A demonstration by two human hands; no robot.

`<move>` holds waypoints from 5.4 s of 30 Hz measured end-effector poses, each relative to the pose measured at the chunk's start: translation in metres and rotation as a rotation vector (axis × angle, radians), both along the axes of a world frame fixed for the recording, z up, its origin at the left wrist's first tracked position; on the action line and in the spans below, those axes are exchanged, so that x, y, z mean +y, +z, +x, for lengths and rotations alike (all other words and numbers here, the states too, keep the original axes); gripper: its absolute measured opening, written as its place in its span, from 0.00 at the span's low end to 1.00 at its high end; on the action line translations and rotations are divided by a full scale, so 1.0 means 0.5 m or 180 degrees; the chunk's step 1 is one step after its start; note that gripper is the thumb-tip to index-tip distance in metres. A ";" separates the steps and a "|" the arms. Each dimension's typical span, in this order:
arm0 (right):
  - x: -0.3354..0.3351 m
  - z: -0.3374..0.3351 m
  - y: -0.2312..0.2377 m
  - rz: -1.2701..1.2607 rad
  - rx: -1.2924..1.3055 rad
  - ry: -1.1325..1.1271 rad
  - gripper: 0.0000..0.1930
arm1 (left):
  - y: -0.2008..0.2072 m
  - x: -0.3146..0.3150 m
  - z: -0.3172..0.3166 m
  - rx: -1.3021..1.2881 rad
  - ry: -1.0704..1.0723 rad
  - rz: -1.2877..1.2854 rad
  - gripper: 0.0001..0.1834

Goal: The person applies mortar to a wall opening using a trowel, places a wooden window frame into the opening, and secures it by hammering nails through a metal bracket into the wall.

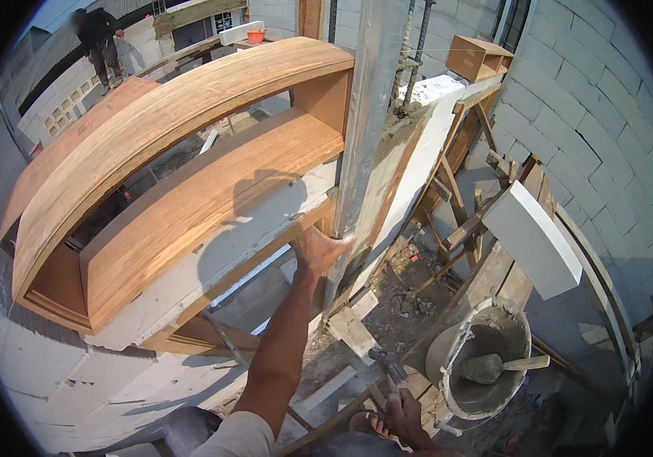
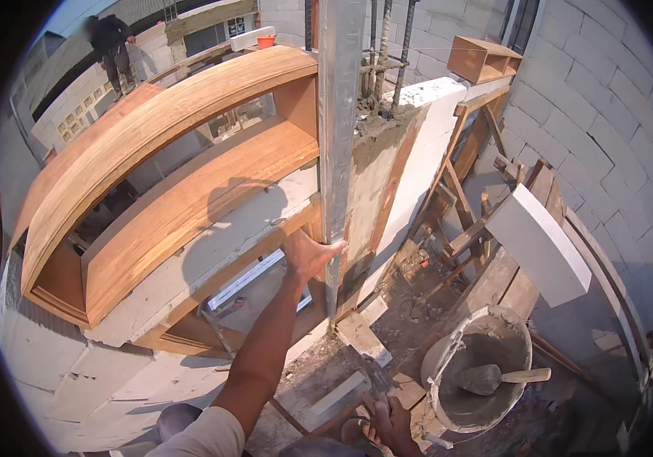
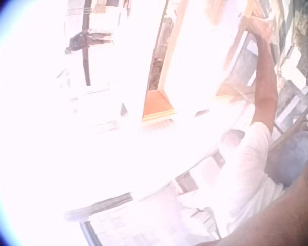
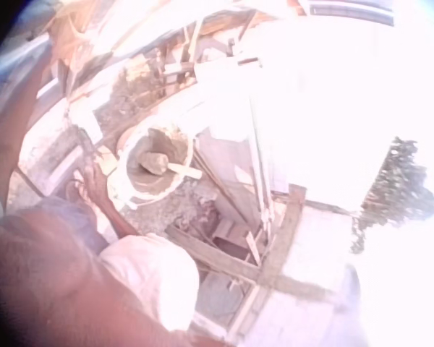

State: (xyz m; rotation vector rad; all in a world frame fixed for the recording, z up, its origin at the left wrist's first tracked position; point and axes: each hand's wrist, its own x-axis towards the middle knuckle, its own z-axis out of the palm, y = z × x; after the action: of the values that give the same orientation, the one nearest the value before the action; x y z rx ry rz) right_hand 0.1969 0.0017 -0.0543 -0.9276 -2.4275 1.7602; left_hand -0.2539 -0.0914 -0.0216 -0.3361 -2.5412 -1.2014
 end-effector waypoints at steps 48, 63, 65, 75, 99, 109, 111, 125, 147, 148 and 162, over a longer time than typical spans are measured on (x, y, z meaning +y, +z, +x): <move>-0.028 -0.464 0.003 0.1220 0.1535 0.0182 0.33 | 0.009 0.029 -0.016 -0.0471 0.0103 -0.0621 0.78; 0.047 -0.811 0.159 0.2135 0.2075 -0.0143 0.19 | 0.005 -0.002 0.039 -0.0956 0.0094 0.0091 0.66; 0.042 -0.816 0.174 0.2055 0.2508 -0.0105 0.19 | -0.040 -0.036 0.078 -0.0704 -0.0126 0.0544 0.67; 0.026 -0.817 0.136 0.2257 0.2489 -0.0003 0.18 | -0.322 -0.214 0.348 -0.0703 0.0636 0.0784 0.57; 0.025 -0.776 0.095 0.1978 0.1843 0.0038 0.22 | -0.342 -0.198 0.454 -0.2211 -0.0533 0.0999 0.31; 0.047 -0.795 -0.059 0.1716 0.1934 0.0395 0.24 | -0.323 -0.142 0.523 -0.2426 -0.1286 0.0231 0.28; 0.019 -0.794 -0.034 0.1874 0.1423 0.0360 0.24 | -0.332 -0.143 0.527 -0.2417 -0.1328 0.0235 0.28; 0.022 -0.782 0.015 0.2172 0.0905 0.0333 0.24 | -0.370 -0.150 0.547 -0.2161 -0.1562 0.0217 0.28; 0.054 -0.780 0.061 0.1797 0.1641 0.0487 0.24 | -0.402 -0.195 0.558 -0.2286 -0.1713 0.0309 0.30; 0.050 -0.784 0.053 0.1810 0.1685 0.0477 0.24 | -0.411 -0.195 0.553 -0.2419 -0.1690 0.0383 0.30; 0.052 -0.810 -0.023 0.2032 0.1473 0.0550 0.22 | -0.403 -0.201 0.527 -0.2524 -0.1616 0.0211 0.30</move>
State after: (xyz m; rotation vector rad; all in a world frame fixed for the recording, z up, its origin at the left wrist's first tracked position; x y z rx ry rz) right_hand -0.2082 0.0277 -0.0658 -0.2214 -2.5165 0.9462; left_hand 0.0098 -0.1920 -0.2230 -0.6144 -3.1718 -1.9043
